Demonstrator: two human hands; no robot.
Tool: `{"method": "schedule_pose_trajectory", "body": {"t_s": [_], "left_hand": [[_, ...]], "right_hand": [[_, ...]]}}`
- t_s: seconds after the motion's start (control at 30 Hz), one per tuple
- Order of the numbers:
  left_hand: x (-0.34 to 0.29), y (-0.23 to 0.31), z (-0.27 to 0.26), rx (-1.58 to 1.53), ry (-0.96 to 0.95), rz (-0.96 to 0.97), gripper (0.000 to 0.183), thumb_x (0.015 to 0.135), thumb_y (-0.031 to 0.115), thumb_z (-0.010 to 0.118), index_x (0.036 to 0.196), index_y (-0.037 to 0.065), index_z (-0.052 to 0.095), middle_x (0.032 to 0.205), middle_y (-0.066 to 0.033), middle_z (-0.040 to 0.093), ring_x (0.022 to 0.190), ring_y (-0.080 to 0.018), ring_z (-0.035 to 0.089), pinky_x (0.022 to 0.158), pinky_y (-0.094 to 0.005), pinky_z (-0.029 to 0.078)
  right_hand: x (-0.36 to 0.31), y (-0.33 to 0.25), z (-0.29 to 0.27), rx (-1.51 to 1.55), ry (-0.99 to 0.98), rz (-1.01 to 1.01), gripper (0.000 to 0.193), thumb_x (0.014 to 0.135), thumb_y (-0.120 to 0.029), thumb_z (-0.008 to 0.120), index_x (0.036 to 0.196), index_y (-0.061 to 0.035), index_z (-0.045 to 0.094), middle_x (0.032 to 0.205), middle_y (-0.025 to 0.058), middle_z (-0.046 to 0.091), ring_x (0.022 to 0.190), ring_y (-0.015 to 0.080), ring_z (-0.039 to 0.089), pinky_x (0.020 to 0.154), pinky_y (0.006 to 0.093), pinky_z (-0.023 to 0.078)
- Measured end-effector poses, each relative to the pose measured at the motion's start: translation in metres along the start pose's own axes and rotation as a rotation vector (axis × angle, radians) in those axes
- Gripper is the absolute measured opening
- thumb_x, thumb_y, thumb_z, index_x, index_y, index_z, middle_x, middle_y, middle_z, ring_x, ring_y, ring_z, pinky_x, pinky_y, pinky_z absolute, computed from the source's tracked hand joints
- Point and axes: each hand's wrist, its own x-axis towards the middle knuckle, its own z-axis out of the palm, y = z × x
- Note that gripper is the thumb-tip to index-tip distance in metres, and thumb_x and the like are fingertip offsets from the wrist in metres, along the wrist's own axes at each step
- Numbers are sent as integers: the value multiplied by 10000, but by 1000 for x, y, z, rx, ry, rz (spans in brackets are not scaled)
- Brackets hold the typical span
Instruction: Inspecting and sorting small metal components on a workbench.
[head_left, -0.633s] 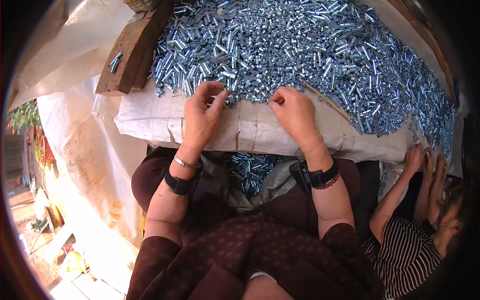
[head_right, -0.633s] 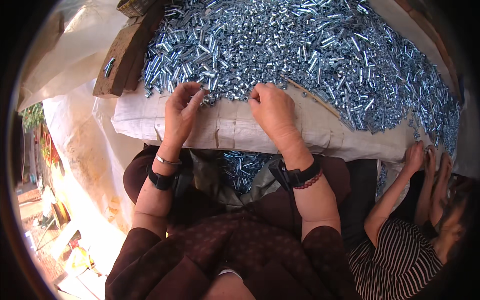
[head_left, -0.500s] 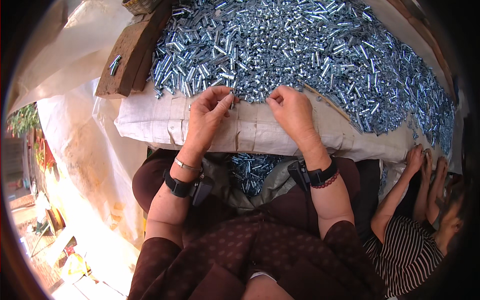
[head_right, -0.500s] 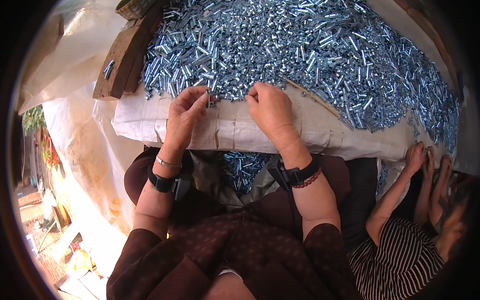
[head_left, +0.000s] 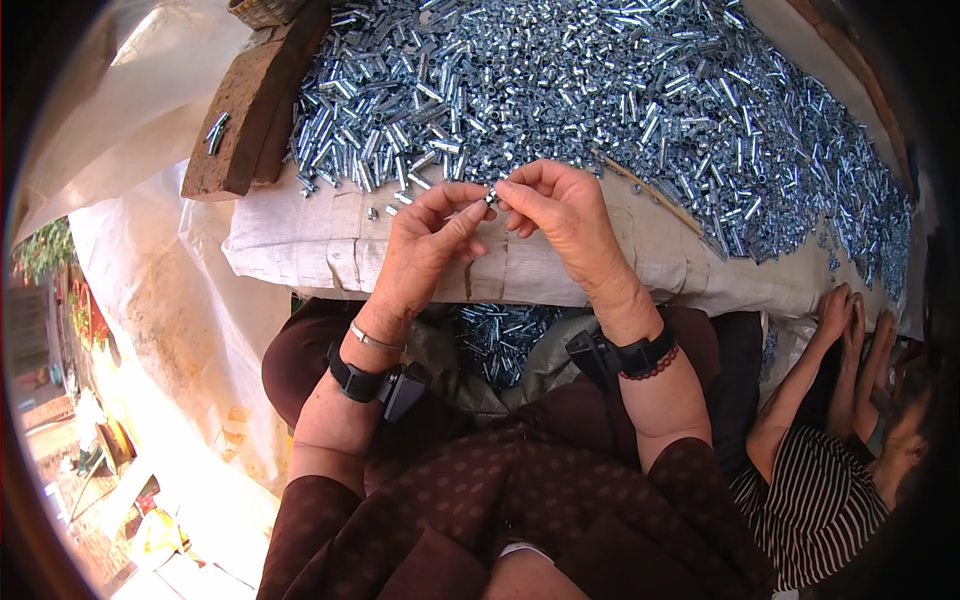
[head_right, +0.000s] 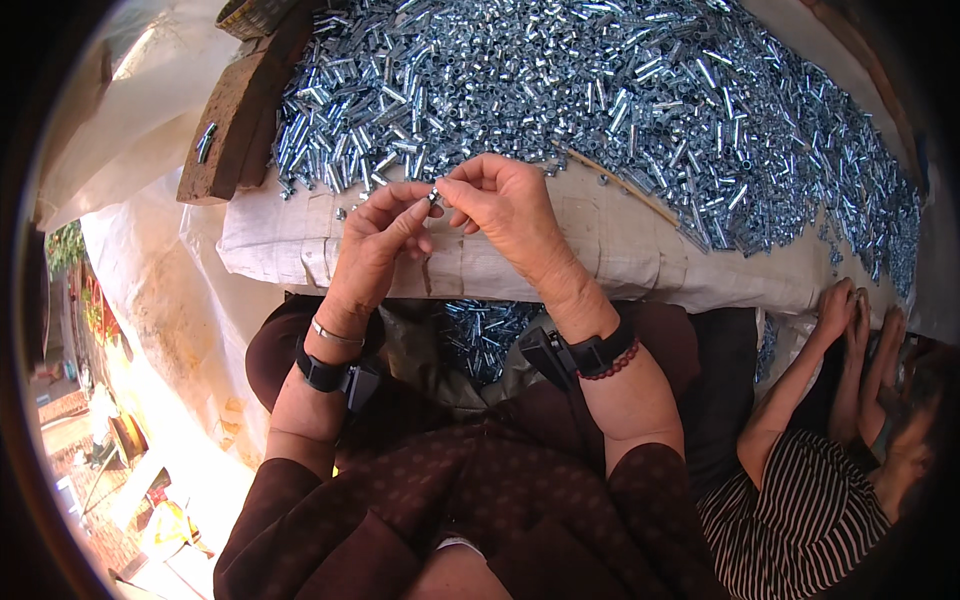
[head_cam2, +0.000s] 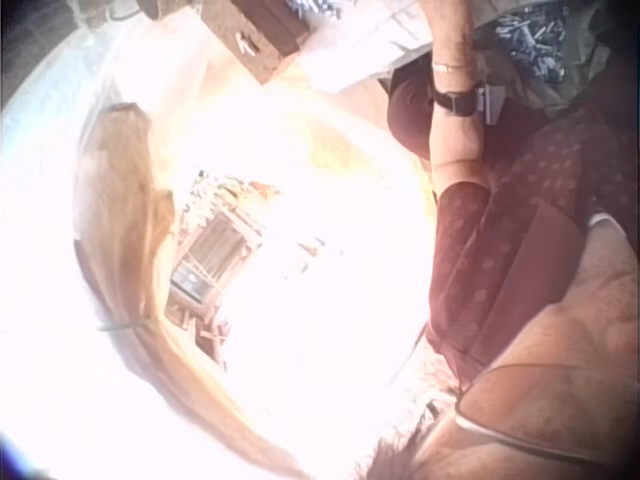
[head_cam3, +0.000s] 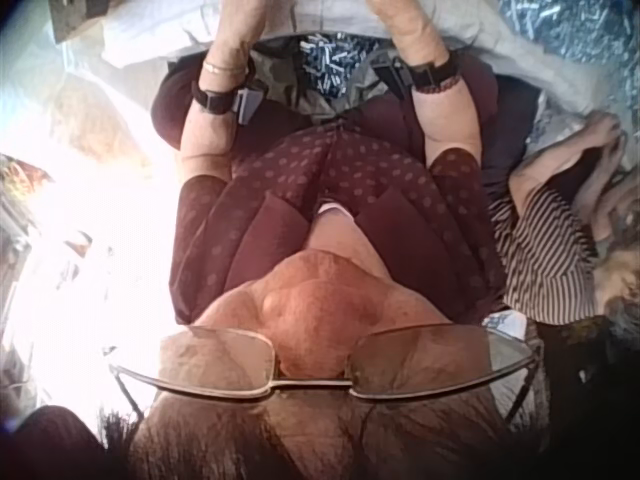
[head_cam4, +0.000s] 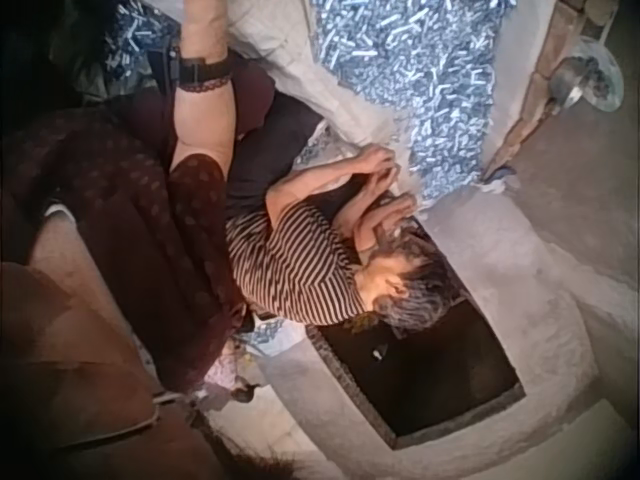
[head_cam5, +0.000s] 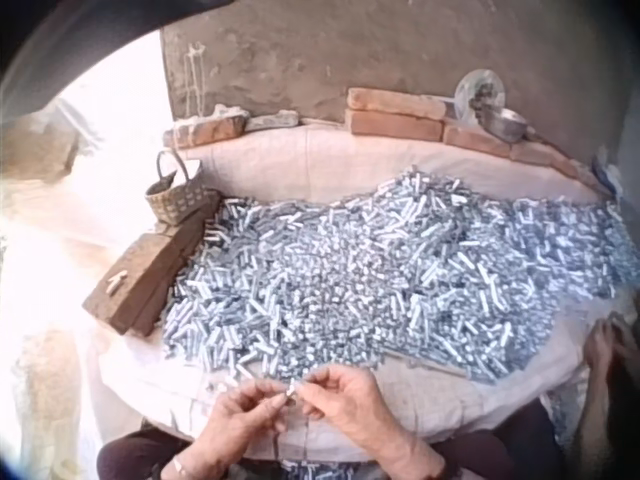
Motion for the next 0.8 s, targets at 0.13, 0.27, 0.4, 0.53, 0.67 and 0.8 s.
{"method": "schedule_pose_trajectory", "body": {"t_s": [0.13, 0.27, 0.4, 0.53, 0.67, 0.8], "left_hand": [[0, -2, 4, -92, 2, 13, 222, 894, 117, 623, 1073, -14, 605, 952, -66, 666, 776, -105, 649, 670, -211, 511], [0, -4, 9, -25, 55, 76, 212, 886, 75, 624, 1068, -34, 603, 954, -83, 671, 822, -119, 654, 730, -226, 529], [1, -9, 11, -30, 101, 109, 220, 880, 61, 630, 1071, -46, 608, 946, -95, 678, 832, -119, 649, 759, -230, 531], [2, -10, 8, 9, 107, 71, 229, 880, 56, 627, 1079, -55, 610, 949, -106, 680, 839, -116, 645, 756, -229, 530], [4, -10, 7, 0, 87, 54, 227, 880, 54, 625, 1078, -56, 614, 947, -112, 682, 842, -116, 645, 759, -229, 529], [5, -13, 6, 17, 68, 54, 228, 881, 50, 622, 1082, -57, 612, 944, -115, 683, 838, -120, 647, 766, -231, 531]], "right_hand": [[0, 2, -2, 18, 13, 24, 174, 832, -170, 678, 883, -11, 632, 726, 30, 642, 599, 70, 583, 542, 200, 476], [-2, 3, -2, 7, 50, 38, 169, 836, -166, 672, 880, -8, 631, 725, 34, 644, 585, 72, 589, 538, 202, 490], [-3, 6, 0, 37, 77, 51, 178, 849, -168, 660, 885, 4, 631, 750, 61, 658, 613, 103, 625, 556, 212, 510], [-5, 8, 4, -36, 92, -25, 198, 867, -165, 643, 912, 28, 630, 778, 93, 668, 658, 139, 656, 578, 223, 524], [-5, 9, 1, 44, 73, 35, 209, 879, -166, 632, 924, 39, 628, 785, 100, 668, 660, 147, 658, 583, 225, 526], [-5, 12, -2, -11, 78, 7, 192, 884, -149, 622, 903, 42, 628, 773, 101, 669, 648, 147, 661, 567, 222, 528]]}}
